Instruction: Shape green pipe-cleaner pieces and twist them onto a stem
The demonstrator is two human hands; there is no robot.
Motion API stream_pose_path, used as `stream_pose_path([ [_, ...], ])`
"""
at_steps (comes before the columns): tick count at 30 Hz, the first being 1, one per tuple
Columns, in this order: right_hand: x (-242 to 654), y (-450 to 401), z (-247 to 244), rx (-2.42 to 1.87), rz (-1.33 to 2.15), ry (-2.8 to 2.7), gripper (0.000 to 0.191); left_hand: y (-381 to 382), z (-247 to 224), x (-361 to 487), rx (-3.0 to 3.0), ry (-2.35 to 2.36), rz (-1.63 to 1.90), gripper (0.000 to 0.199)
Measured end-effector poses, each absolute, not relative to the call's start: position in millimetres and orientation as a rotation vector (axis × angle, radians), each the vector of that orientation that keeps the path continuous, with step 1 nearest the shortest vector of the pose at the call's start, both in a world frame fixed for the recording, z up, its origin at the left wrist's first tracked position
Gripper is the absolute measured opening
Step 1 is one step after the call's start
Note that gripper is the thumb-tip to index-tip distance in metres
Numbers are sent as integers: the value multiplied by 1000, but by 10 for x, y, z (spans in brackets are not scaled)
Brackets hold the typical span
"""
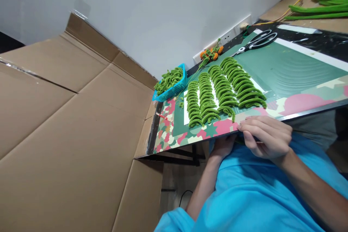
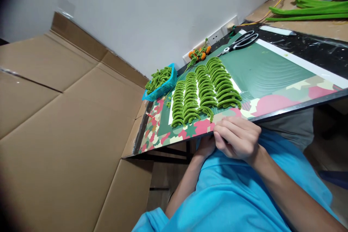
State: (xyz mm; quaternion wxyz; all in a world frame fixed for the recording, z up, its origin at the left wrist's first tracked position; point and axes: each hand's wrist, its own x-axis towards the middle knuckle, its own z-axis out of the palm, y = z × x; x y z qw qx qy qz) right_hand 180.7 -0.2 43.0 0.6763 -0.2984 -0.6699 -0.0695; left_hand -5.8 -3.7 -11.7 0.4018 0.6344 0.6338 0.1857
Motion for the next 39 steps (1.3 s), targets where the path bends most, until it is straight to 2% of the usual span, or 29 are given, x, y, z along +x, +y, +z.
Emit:
stream_pose_path([
  [22,1830,13,440,-673,-160,-1496,5,-21,-38,11,1683,1618,399,38],
  [29,1817,16,464,-665,-165,-1475,7,3,-53,-3,1678,1630,362,47],
  [39,1827,14,443,-667,-157,-1482,6,-28,-53,3,1686,1610,404,37],
])
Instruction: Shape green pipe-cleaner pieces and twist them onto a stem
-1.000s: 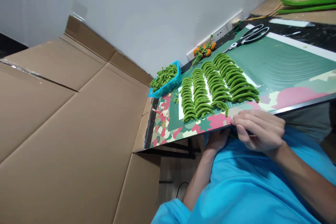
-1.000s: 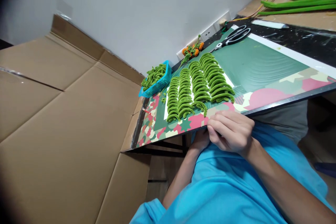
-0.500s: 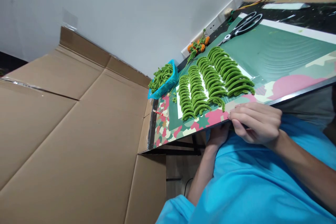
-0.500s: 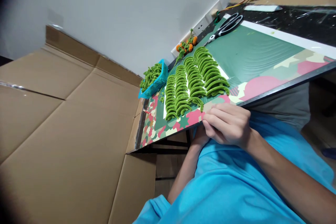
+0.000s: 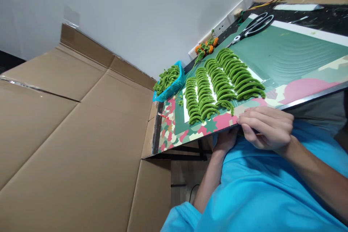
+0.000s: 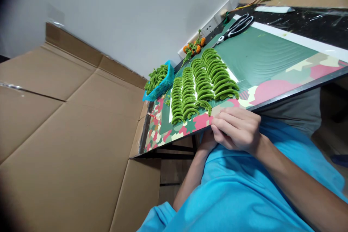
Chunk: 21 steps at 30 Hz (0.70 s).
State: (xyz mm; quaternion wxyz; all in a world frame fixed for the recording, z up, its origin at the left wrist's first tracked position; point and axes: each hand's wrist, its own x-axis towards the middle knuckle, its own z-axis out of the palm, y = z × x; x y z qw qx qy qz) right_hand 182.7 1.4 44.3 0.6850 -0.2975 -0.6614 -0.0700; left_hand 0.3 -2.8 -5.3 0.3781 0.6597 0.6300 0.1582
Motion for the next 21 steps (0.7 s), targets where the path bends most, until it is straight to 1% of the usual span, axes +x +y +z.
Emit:
stream_pose_path([
  [6,1826,17,452,-662,-155,-1484,7,-20,-61,-2,1685,1615,402,41],
  [13,1834,12,449,-678,-161,-1497,6,-31,-58,0,1682,1621,387,36],
  [18,1838,10,429,-683,-162,-1502,6,-37,-45,9,1652,1635,393,44],
  [21,1839,12,428,-690,-155,-1498,6,-33,-39,12,1675,1623,379,45],
])
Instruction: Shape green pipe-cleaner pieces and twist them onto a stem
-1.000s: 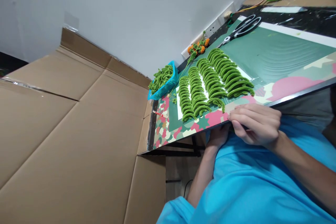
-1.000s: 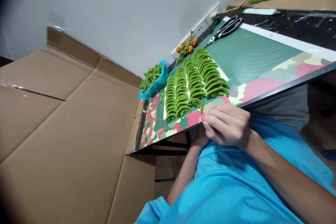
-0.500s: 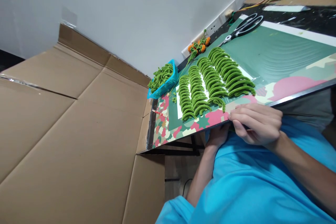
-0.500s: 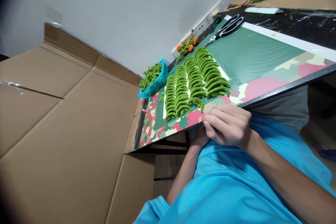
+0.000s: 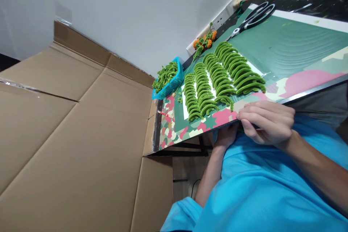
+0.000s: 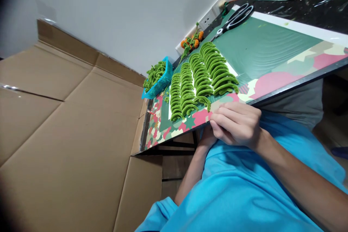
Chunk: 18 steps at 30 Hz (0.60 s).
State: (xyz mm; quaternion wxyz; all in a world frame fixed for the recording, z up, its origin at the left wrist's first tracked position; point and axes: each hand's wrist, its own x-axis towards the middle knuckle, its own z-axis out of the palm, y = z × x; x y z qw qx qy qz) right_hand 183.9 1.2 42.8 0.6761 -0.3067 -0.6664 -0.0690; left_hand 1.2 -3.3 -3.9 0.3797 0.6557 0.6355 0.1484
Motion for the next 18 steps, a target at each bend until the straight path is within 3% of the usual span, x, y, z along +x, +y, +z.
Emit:
stream_pose_path([
  [18,1826,29,429,-679,-162,-1478,4,3,53,77,1705,1627,351,44],
])
